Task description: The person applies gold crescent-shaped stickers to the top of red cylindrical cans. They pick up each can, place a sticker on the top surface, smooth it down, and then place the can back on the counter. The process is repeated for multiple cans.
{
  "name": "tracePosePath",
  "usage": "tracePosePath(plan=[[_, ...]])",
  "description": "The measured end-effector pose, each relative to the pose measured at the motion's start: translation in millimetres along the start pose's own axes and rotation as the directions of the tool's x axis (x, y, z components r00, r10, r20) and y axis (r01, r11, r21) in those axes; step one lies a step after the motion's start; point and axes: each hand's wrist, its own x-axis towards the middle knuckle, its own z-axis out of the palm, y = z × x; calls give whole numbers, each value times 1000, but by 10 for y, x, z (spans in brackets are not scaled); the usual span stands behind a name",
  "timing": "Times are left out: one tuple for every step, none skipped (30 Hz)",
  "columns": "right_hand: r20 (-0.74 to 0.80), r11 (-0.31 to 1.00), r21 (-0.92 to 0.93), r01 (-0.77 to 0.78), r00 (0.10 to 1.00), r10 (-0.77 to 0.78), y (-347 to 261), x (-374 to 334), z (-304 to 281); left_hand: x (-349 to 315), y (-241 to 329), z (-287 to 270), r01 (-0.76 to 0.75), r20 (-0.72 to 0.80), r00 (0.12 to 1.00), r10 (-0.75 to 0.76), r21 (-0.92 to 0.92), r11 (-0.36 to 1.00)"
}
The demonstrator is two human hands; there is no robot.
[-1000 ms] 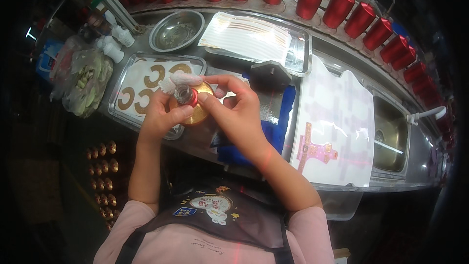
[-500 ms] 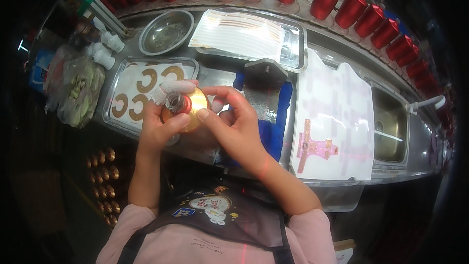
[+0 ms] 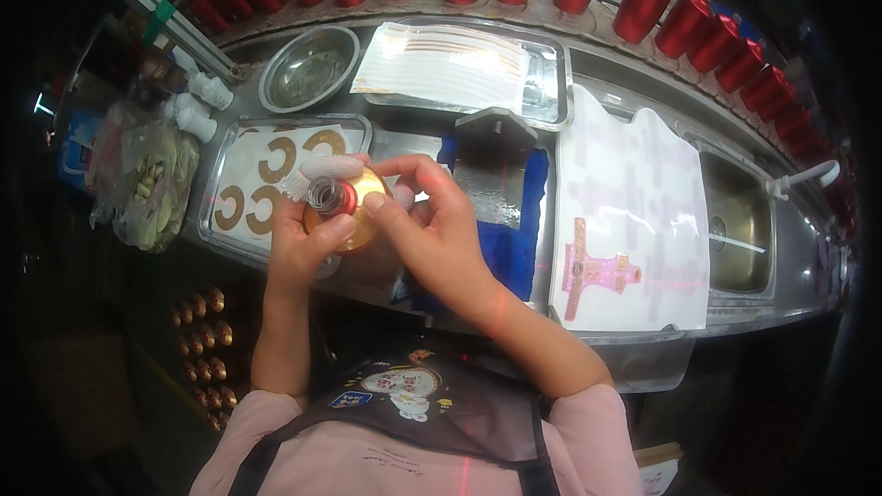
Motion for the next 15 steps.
tracePosePath(plan=[[4, 999, -44, 19, 1000, -18, 6, -6, -4, -2, 2, -1, 0, 3, 1000, 0, -7, 1000], [20, 996, -81, 47, 999, -45, 8, -16, -3, -10, 4, 3, 1, 5, 1000, -1, -13, 1000], [17, 997, -79, 27, 1000, -26, 8, -8, -5, -8, 7, 2, 4, 7, 1000, -4, -2, 1000], [23, 997, -71, 19, 1000, -17, 0, -7, -8, -10, 10, 3, 7, 10, 1000, -7, 9, 1000], [20, 998, -64, 4, 1000, -2, -5, 12, -6, -11, 12, 4, 10, 8, 1000, -10, 14, 1000], [31, 1000, -29, -7, 999, 8, -15, 30, -11, -10, 15, 5, 3, 13, 1000, -4, 20, 1000], [34, 1000, 7, -26, 999, 26, -26, 47, -14, -11, 16, 6, -2, 14, 1000, 1, 21, 1000], [31, 998, 40, -51, 998, 50, -35, 68, -22, -9, 17, 6, -4, 10, 1000, 4, 17, 1000], [6, 999, 6, -52, 999, 52, -45, 70, -34, -11, 18, 7, -5, 15, 1000, 5, 21, 1000], [27, 999, -34, -30, 999, 30, -46, 69, -43, -13, 18, 6, -3, 14, 1000, 2, 20, 1000], [53, 997, -75, -8, 999, 12, -44, 57, -59, -16, 18, 5, -1, 10, 1000, 0, 18, 1000], [77, 993, -119, 0, 997, 10, -30, 35, -70, -23, 16, 4, -3, 14, 1000, 3, 14, 1000], [81, 991, -134, 24, 997, -14, -9, 20, -79, -26, 16, 3, -3, 18, 1000, 3, 10, 1000], [78, 988, -152, 36, 997, -25, 20, 1, -83, -29, 16, 1, -3, 23, 1000, 3, 4, 1000], [84, 986, -147, 83, 994, -71, 49, -5, -89, -30, 15, 0, -5, 28, 1000, 5, 7, 1000]])
